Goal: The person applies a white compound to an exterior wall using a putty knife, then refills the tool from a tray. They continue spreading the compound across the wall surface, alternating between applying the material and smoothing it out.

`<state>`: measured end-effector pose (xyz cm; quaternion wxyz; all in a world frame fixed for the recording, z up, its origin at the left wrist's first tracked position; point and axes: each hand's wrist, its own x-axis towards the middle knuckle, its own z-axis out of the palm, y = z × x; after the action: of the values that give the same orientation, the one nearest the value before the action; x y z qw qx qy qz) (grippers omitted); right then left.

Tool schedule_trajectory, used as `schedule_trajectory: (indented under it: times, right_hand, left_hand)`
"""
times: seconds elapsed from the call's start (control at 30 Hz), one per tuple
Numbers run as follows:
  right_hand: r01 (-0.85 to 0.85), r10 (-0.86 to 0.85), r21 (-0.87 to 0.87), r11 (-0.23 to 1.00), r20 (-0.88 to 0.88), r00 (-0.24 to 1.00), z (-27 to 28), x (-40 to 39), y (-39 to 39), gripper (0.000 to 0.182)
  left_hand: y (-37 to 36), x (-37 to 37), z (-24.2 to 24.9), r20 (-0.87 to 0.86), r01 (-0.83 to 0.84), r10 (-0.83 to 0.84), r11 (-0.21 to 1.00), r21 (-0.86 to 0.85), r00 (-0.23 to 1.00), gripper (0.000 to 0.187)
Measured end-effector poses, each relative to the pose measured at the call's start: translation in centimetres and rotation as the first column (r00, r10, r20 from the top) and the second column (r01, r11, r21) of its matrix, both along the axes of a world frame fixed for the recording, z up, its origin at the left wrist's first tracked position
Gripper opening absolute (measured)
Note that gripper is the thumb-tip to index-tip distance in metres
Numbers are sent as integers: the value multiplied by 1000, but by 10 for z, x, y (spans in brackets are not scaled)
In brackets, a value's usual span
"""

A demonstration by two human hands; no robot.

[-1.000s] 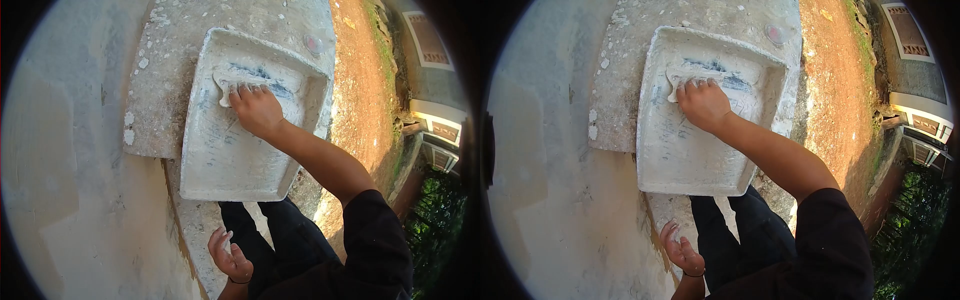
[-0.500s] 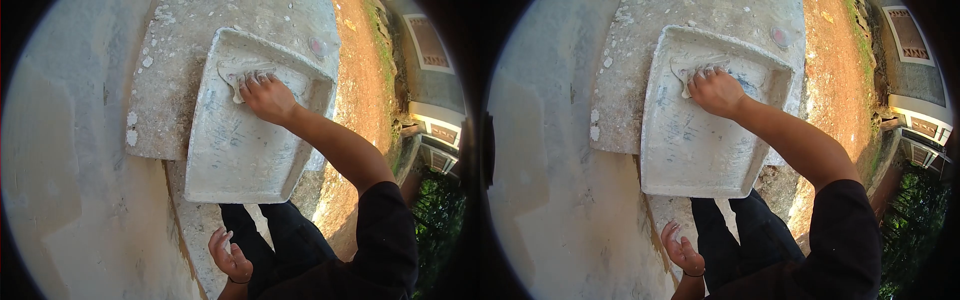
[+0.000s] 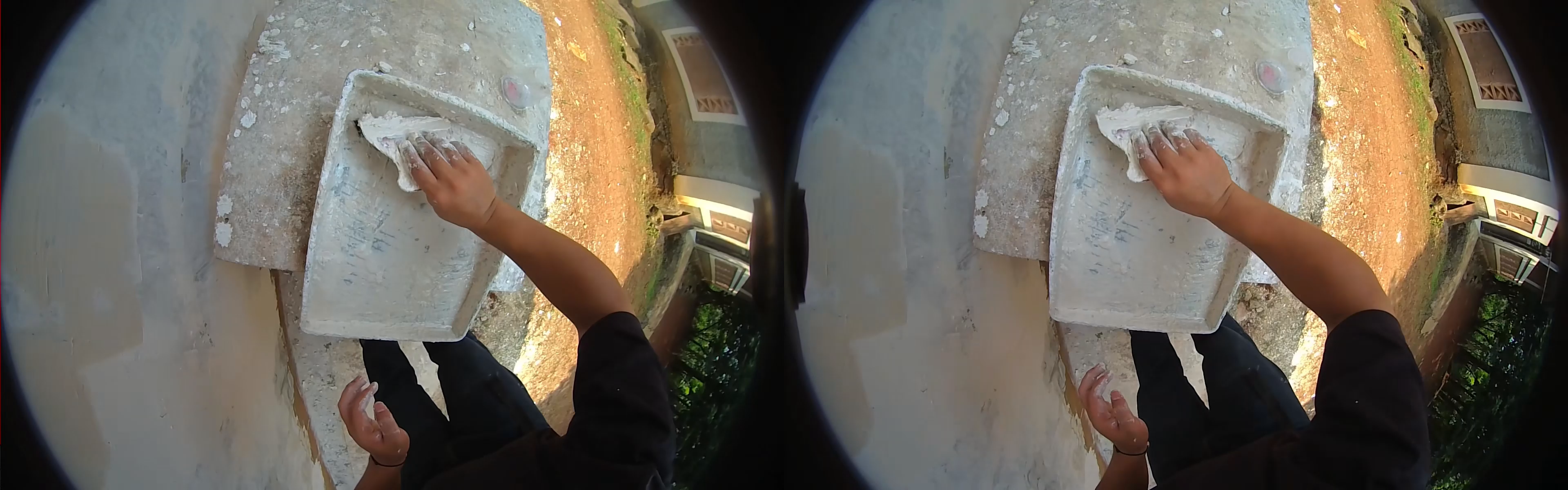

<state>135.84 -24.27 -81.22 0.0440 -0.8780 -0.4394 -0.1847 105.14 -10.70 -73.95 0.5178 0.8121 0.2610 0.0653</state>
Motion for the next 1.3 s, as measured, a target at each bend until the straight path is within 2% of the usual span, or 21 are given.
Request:
schedule_trajectory:
  times: [0.1, 0.33, 0.4, 0.57, 0.73, 0.8, 0.83, 0.9, 0.97, 1.03, 1.3]
  right_hand:
    - [-49, 49, -3, 999, 27, 998, 17, -7, -15, 36]
    - [-227, 215, 176, 958, 84, 973, 78, -20, -39, 39]
    - [-275, 256, 216, 937, 111, 960, 99, -23, -49, 37]
    - [-424, 390, 318, 848, 167, 906, 184, -42, -59, 38]
    - [-536, 495, 378, 755, 208, 844, 279, -66, -58, 25]
    - [-598, 530, 383, 704, 278, 801, 315, -74, -53, 25]
    - [-628, 544, 389, 674, 314, 778, 333, -80, -47, 25]
    - [-692, 594, 401, 600, 356, 722, 372, -95, -35, 23]
    - [-716, 633, 393, 577, 339, 696, 407, -110, -26, 21]
    - [-765, 679, 355, 537, 357, 642, 432, -129, -18, 21]
    - [-919, 865, 293, 265, 349, 361, 480, -249, 27, 22]
  left_hand:
    - [-7, 0, 6, 15, -4, 3, 999, 34, 1000, 31]
    - [-22, -1, 41, 99, -30, 15, 988, 150, 995, 31]
    - [-27, -2, 55, 116, -77, 64, 991, 112, 991, 30]
    - [-37, -6, 106, 238, -124, 69, 966, 227, 969, 26]
    - [-39, -20, 182, 372, -198, 71, 928, 315, 925, 23]
    - [-35, -26, 216, 420, -214, 71, 928, 305, 905, 22]
    - [-32, -32, 233, 439, -278, 119, 906, 318, 890, 22]
    - [-26, -46, 264, 514, -306, 94, 887, 345, 853, 21]
    - [-22, -64, 294, 552, -396, 153, 848, 352, 820, 22]
    - [-22, -87, 320, 576, -389, 120, 844, 370, 808, 24]
    - [-21, -221, 361, 628, -539, 172, 706, 459, 759, 28]
